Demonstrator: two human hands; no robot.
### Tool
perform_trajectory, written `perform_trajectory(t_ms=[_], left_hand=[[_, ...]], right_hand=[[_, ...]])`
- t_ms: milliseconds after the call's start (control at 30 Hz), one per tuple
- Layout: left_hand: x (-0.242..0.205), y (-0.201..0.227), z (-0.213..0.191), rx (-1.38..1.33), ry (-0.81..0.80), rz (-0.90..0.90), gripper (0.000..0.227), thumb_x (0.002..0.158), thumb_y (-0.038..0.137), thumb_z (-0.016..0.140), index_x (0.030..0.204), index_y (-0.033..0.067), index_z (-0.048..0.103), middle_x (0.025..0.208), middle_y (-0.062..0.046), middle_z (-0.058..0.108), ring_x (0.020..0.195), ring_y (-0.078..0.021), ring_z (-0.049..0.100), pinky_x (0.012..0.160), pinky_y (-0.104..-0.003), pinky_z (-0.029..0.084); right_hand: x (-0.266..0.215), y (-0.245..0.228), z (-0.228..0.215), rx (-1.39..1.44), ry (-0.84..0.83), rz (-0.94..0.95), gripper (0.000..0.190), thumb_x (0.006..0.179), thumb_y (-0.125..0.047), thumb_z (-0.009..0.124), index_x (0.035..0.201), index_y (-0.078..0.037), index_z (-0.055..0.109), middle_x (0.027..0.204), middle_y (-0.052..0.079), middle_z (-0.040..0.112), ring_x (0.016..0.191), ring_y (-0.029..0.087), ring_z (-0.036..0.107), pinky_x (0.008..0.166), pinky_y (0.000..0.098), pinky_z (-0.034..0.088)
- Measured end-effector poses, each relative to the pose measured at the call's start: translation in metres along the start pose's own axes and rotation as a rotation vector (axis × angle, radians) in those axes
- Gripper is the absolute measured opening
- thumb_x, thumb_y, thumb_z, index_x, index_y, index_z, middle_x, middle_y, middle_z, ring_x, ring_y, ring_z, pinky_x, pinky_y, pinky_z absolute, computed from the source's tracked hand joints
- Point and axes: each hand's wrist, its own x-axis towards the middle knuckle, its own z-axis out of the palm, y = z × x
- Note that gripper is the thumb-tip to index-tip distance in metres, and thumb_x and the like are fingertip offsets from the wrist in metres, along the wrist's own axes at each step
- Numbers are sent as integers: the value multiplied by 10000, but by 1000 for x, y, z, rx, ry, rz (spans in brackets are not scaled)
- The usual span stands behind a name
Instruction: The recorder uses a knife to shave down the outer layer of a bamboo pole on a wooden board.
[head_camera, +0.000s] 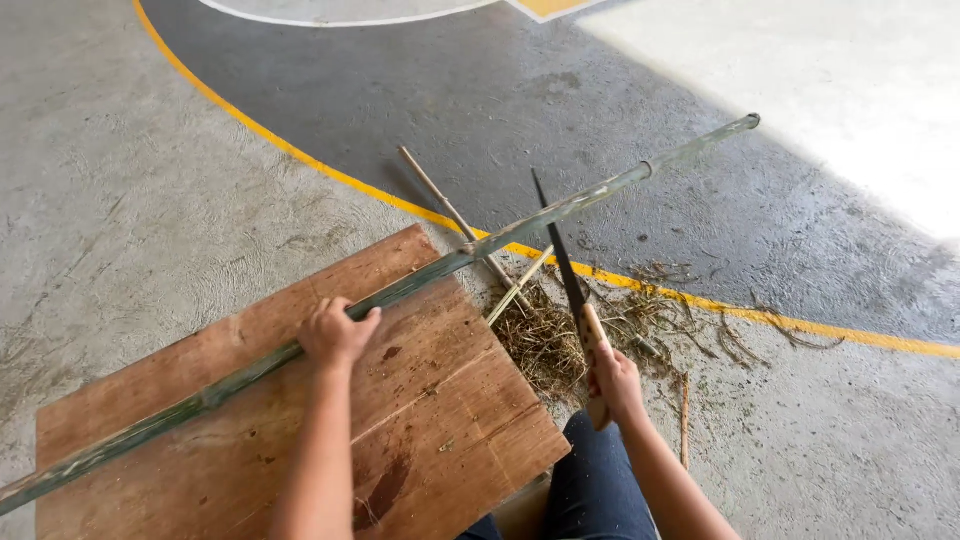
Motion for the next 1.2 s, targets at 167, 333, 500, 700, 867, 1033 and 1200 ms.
perform_trajectory(t_ms=[167,333,500,700,867,1033,1200], left_hand=[[18,-85,-25,-7,61,1,448,861,634,662,929,199,739,813,14,697,744,-180,620,704,-370,490],[0,-134,-65,-131,275,15,467,817,605,711,955,165,784,904,-55,745,848,-262,682,793,-416,495],[-3,-163,-85,-249,236,-37,474,800,562,733,1017,145,792,940,-94,737,890,-295,685,774,-423,510],[-18,-156,-103,-280,186,-33,459,825,538,728,1043,137,780,967,-48,748,877,-220,688,780,-374,517],[-6,-134,-82,-86,287,216,422,903,456,676,1176,140,737,1042,-28,736,877,-218,687,802,-425,513],[-19,-77,-84,-31,537,340,383,845,415,723,1054,95,714,972,-59,735,912,-277,693,875,-478,453],[-11,-85,-93,-95,528,356,322,793,388,748,951,109,725,857,-51,744,810,-273,685,821,-435,444]], right_hand=[[-27,-30,18,57,-122,-82,435,1032,-423,523,902,-20,621,610,45,576,464,118,501,430,267,416],[-46,-52,30,21,-220,-175,390,999,-415,525,943,-54,661,594,41,572,459,111,498,436,260,408],[-58,-64,38,73,-274,-200,411,1024,-385,546,907,0,628,626,75,602,492,122,525,472,265,440],[-74,-79,44,57,-248,-195,391,1024,-354,525,924,5,643,671,71,619,518,123,542,487,282,470],[-75,-73,44,46,-258,-194,409,1031,-362,516,914,11,636,652,95,617,504,141,536,472,291,461],[-74,-75,41,74,-288,-212,419,1042,-365,517,905,17,621,661,88,614,508,130,528,483,280,465],[-69,-78,35,-16,-192,-134,387,1026,-345,513,948,4,660,654,107,607,492,151,522,466,306,458]])
